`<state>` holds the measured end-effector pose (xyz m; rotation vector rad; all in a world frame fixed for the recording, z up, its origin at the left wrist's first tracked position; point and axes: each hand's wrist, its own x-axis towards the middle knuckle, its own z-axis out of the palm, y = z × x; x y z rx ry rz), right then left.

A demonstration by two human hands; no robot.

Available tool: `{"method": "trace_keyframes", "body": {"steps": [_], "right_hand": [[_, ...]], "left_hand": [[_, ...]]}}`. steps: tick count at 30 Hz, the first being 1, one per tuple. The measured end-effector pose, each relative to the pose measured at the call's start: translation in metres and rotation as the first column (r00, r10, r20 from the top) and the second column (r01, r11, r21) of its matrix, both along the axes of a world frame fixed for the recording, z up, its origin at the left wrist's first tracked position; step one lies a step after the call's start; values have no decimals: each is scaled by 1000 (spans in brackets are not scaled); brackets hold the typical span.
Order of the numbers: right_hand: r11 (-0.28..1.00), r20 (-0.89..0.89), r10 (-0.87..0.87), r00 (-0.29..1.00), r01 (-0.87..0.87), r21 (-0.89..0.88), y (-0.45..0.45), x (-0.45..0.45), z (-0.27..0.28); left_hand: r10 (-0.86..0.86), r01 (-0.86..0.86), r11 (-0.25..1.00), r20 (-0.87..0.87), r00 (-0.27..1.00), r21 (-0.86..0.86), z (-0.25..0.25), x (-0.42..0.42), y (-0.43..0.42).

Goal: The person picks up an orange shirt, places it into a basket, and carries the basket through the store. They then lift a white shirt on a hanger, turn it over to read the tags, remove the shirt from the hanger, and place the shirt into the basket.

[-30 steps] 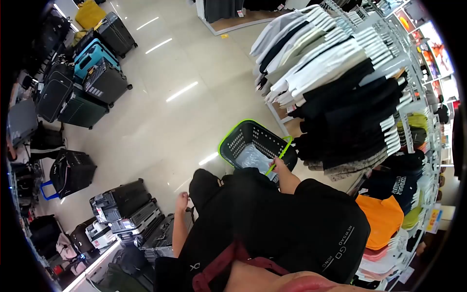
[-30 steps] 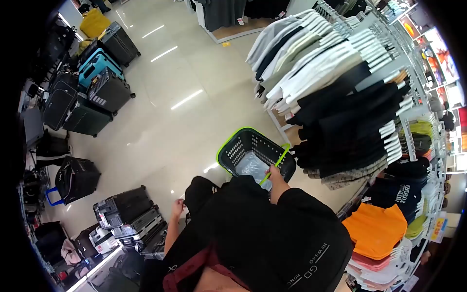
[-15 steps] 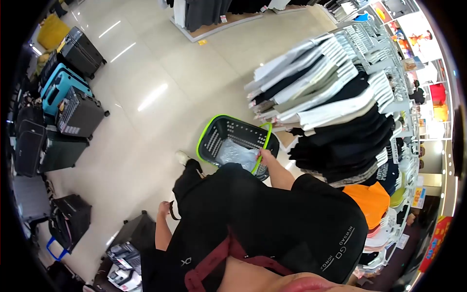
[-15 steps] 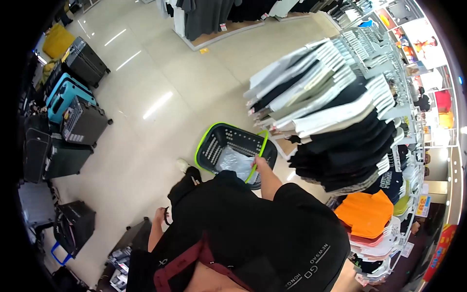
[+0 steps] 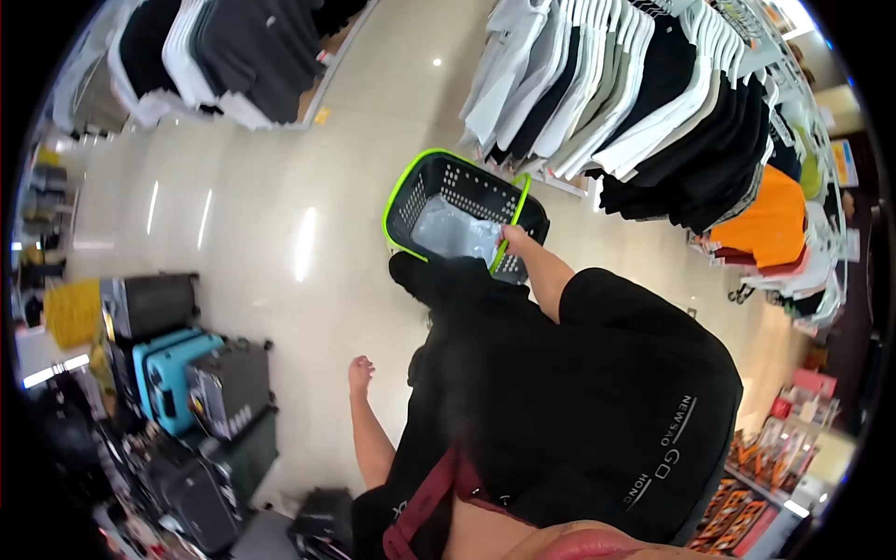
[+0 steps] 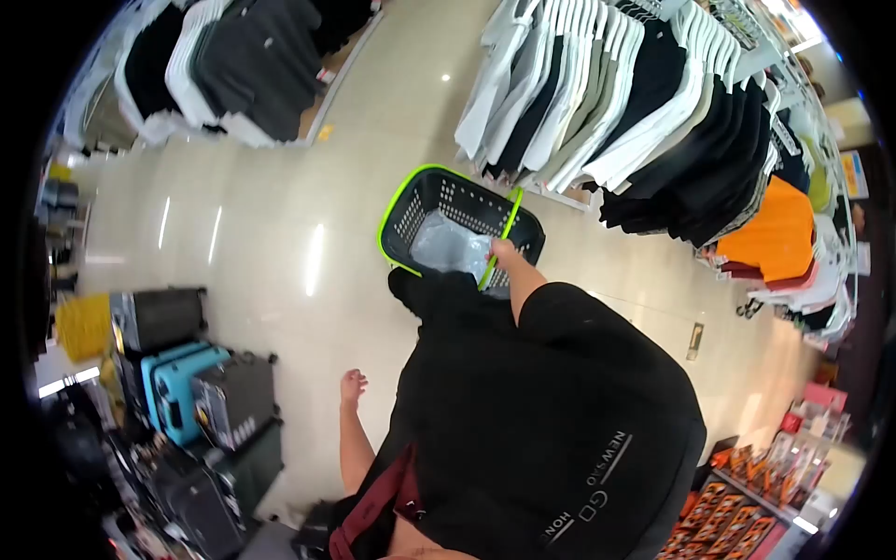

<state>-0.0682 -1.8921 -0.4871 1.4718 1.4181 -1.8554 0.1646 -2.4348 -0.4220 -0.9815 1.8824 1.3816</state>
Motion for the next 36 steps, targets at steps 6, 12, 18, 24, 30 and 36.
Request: {"method": "trace_keyframes", "body": {"steps": [6,12,18,24,30,36], "right_hand": [[975,97,-217,971,220,-23,-52,-61,-18],[957,174,-288,942,289,19,-91,-186,-31],[935,180,-354,918,341,97,-106,-195,-19],[953,127,-299,946,304,-16,-129,-203,-41],[971,219,-158,963,111,211,-191,-286,-17],[942,335,113,936,-207,263,-245,-395,62]], "left_hand": [[-137,139,990,73,988,-32,22,-146,-69],[-454,466,881,128,882,-87,71,-314,-134],[-471,475,872,59,880,-118,51,-493,-151],[-737,728,676,-121,665,-113,40,-684,-88],[-916,920,374,-202,347,-115,-11,-838,-45],[-986,982,166,-50,162,-88,-34,-976,-33]]}}
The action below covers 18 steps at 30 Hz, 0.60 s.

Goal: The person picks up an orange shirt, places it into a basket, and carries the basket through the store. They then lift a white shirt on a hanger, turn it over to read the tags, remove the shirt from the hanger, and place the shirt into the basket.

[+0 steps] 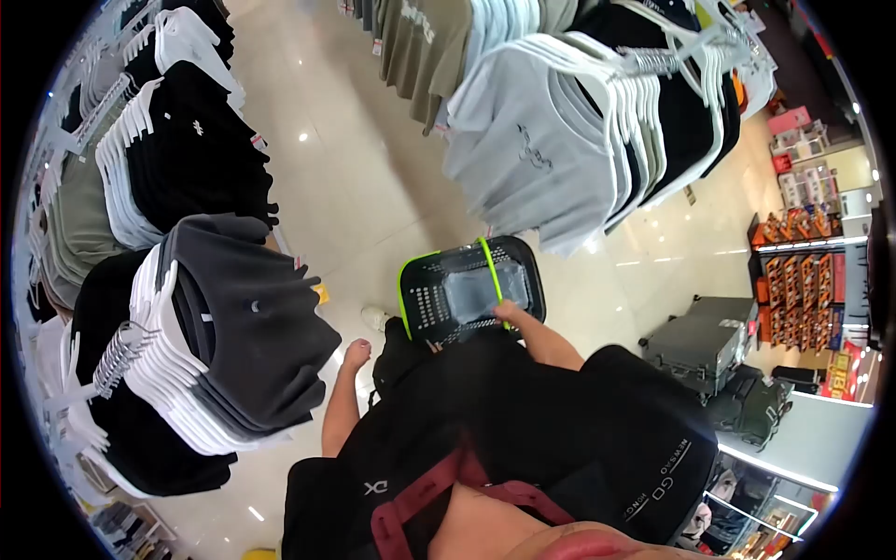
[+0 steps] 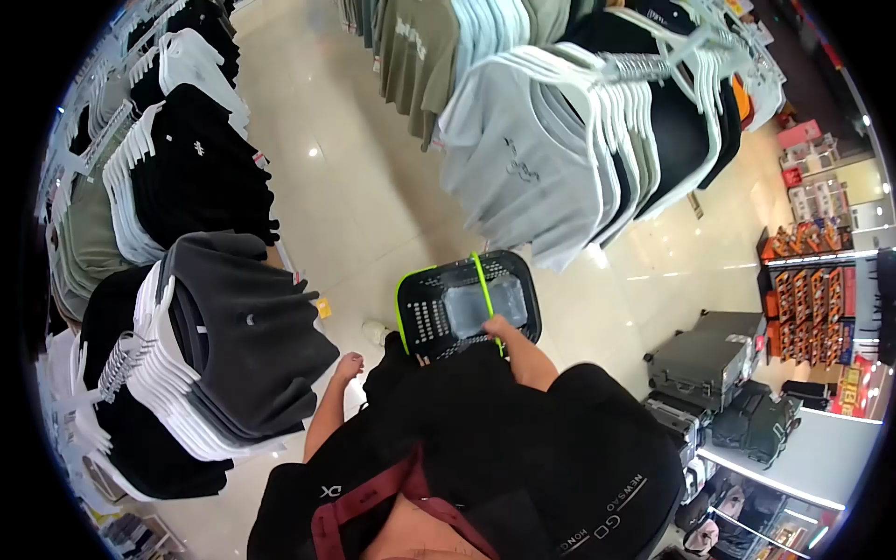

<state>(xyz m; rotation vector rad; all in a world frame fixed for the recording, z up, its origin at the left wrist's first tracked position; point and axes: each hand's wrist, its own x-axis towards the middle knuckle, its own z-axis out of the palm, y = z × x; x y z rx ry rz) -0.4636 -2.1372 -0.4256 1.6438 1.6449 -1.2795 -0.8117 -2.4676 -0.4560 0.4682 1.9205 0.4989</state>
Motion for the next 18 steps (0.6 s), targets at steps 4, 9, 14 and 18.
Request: {"method": "trace_keyframes", "body": {"steps": [4,9,14,18], "right_hand": [[999,-43,15,999,-13,42,-4,-50,-25],[983,1,152,988,-151,101,-3,-128,25],[951,46,293,955,-296,84,11,-176,-2],[879,52,476,878,-476,-7,27,-229,11]], "left_hand": [[92,-87,994,-75,993,65,-24,-64,14],[12,-2,986,-59,998,169,-42,-89,42],[-44,26,969,71,997,245,-13,-84,67],[80,-109,973,144,986,203,-4,-86,53]]}}
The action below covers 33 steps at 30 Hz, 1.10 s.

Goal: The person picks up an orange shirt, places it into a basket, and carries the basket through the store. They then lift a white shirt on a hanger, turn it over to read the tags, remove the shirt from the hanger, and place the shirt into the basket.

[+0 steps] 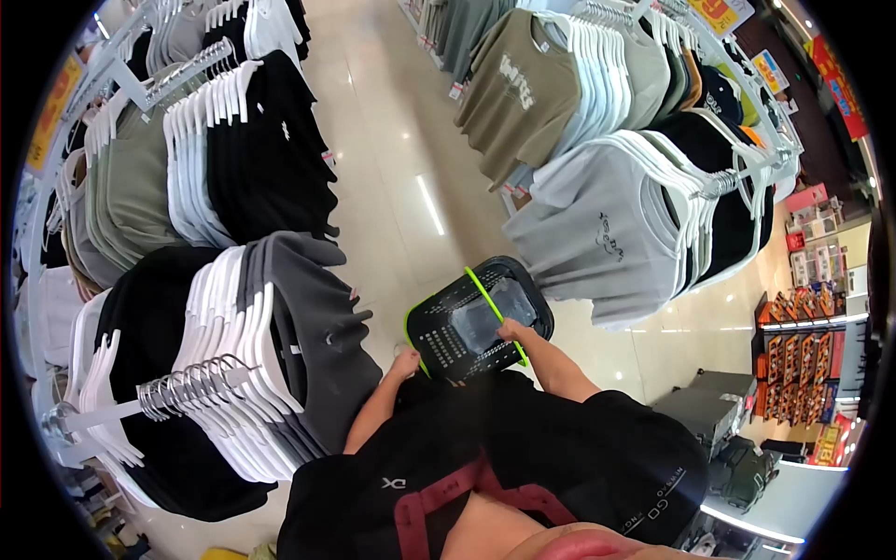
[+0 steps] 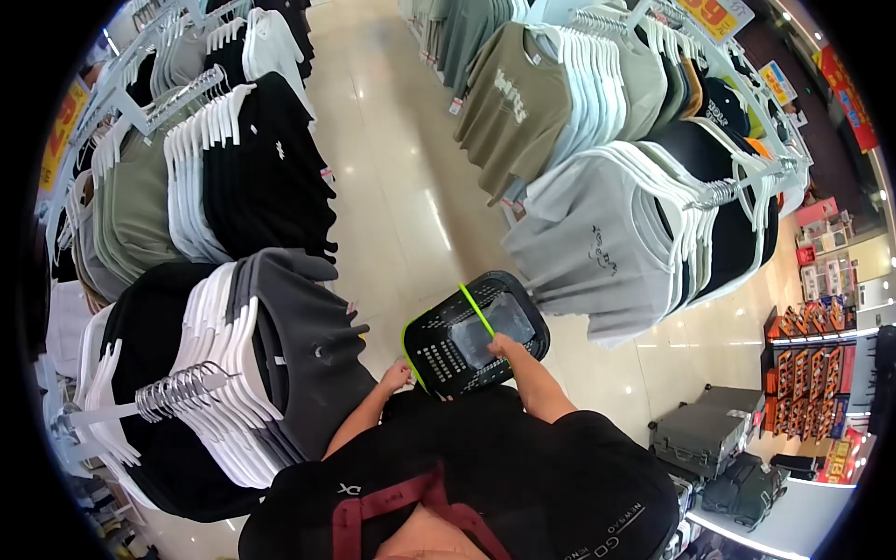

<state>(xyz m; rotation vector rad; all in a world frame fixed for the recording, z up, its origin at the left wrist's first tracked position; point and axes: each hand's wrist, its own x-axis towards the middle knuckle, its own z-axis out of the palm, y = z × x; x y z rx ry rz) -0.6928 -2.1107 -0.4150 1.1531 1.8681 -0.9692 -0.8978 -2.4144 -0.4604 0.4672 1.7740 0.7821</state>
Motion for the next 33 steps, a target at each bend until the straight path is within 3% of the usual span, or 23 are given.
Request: {"method": "trace_keyframes", "body": {"steps": [2,3,5,6,9,13,16,20,22,23,25,29,33], "right_hand": [[949,-62,168,984,-144,282,5,-19,-22],[946,-75,175,982,-147,288,16,-34,-17],[934,-44,337,940,-329,137,35,-70,4],[946,26,280,960,-280,161,45,-88,18],[858,-41,485,874,-466,215,84,-125,17],[833,-156,537,829,-492,253,103,-172,42],[781,-168,619,767,-579,235,113,-195,46],[754,-161,654,739,-618,224,112,-209,17],[707,-148,705,693,-673,216,107,-200,5],[670,-131,742,657,-721,178,108,-191,1],[700,-121,714,689,-696,161,112,-181,-1],[720,-168,694,700,-681,135,127,-170,-6],[677,-163,735,658,-722,143,139,-188,6]], "left_hand": [[-35,35,998,9,999,-61,-15,-8,-13],[-26,25,997,-13,1000,-76,-11,-10,-20],[-90,101,972,62,994,-211,3,-21,-26],[-47,59,975,57,997,-214,8,-23,-29],[68,-56,967,43,997,-250,21,-27,-28],[202,-195,947,2,979,-255,20,-15,-28],[434,-431,875,-38,900,-218,29,5,-19],[589,-559,788,55,806,-258,52,40,14],[445,-431,873,11,895,-230,65,57,32],[160,-191,957,-152,975,-220,67,58,38],[64,-124,977,-319,946,-171,70,63,49],[270,-297,934,-153,951,-197,94,57,79],[187,-230,948,-200,962,-219,87,35,90]]}}
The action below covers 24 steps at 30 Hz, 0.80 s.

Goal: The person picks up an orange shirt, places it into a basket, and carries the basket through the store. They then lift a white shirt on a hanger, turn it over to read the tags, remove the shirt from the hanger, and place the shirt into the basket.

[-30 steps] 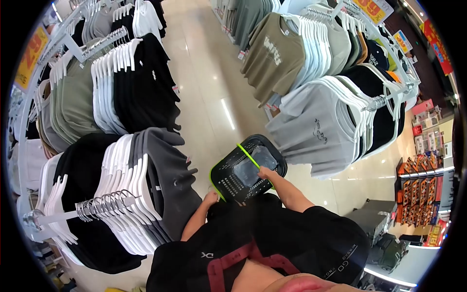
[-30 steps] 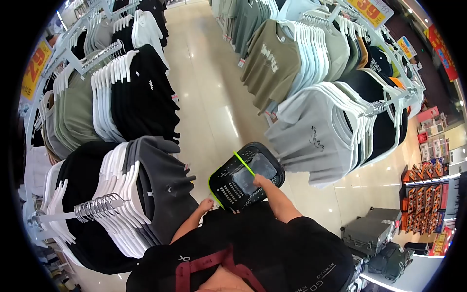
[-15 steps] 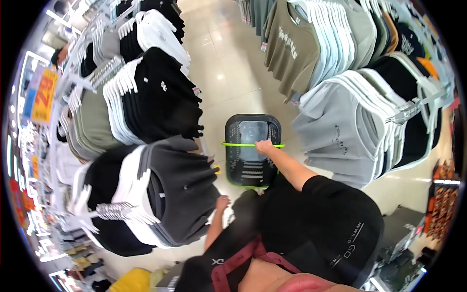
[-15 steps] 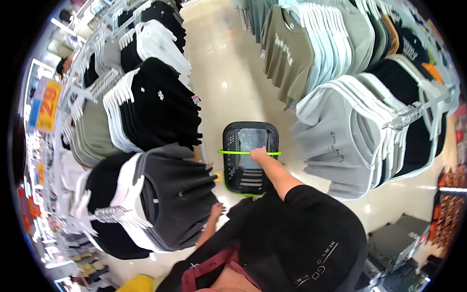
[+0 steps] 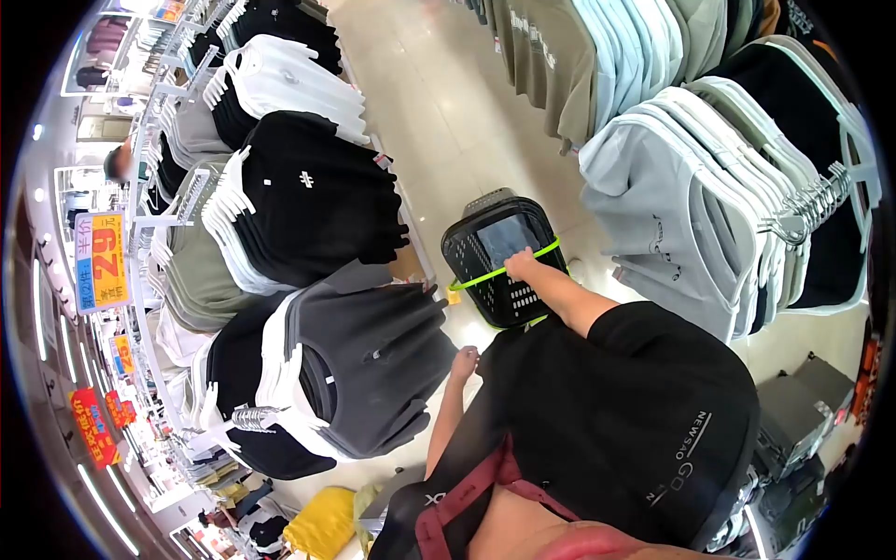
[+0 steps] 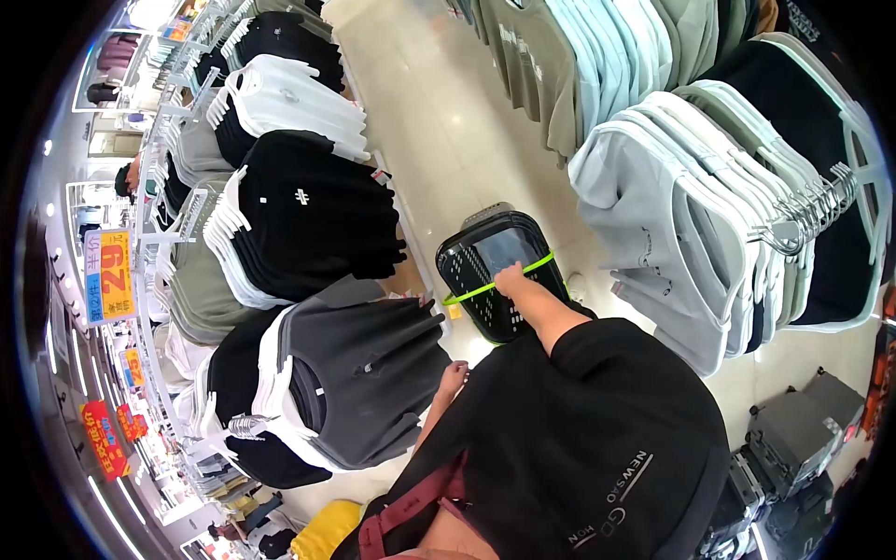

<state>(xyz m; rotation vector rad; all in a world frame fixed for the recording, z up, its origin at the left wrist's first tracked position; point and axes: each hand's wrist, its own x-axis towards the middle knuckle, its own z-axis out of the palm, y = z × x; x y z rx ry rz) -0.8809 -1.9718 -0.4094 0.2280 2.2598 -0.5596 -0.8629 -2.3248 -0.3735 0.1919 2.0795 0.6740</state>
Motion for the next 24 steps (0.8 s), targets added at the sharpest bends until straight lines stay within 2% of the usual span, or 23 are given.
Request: {"method": "trace_keyframes", "body": {"steps": [4,8,10,11,13,14,16,17,18,20,21,22,23,24], "right_hand": [[998,-43,-57,997,57,2,1,-23,7],[998,-84,-61,995,62,8,14,-55,7],[998,-59,-45,997,48,49,23,-66,10],[995,-53,-73,996,77,69,26,-69,0],[985,-50,-112,992,118,125,29,-62,-30],[966,-63,-154,986,164,198,38,-56,-43],[962,-70,-147,987,159,222,46,-38,-63],[955,-87,-135,987,153,254,48,-32,-70],[956,-66,-136,989,148,253,47,-24,-68],[995,193,-76,978,61,83,45,-6,-67],[995,431,-54,901,82,-47,45,-9,-74],[996,454,-53,889,78,-36,31,2,-84],[994,363,-37,931,71,-83,23,12,-91],[990,267,-23,964,60,-130,17,23,-91]], "left_hand": [[-54,59,997,-124,991,42,7,-13,25],[46,-47,999,-73,996,-11,27,-13,48],[70,-69,998,-115,991,13,30,-10,50],[73,-73,997,-111,991,3,29,-7,46],[207,-204,978,-114,972,37,26,-3,34],[196,-196,981,-83,977,10,22,0,27],[180,-179,981,5,984,-74,30,2,23],[22,-24,1000,-128,992,-12,6,4,-1],[21,-23,1000,-107,994,-16,-13,1,-16],[12,-7,996,46,999,-91,-29,-9,-41],[-108,108,984,13,994,-145,-31,-18,-49],[-95,102,988,59,994,-116,-41,-29,-64],[-149,164,972,97,984,-168,-54,-44,-74],[-58,77,988,138,989,-136,-57,-61,-71]]}}
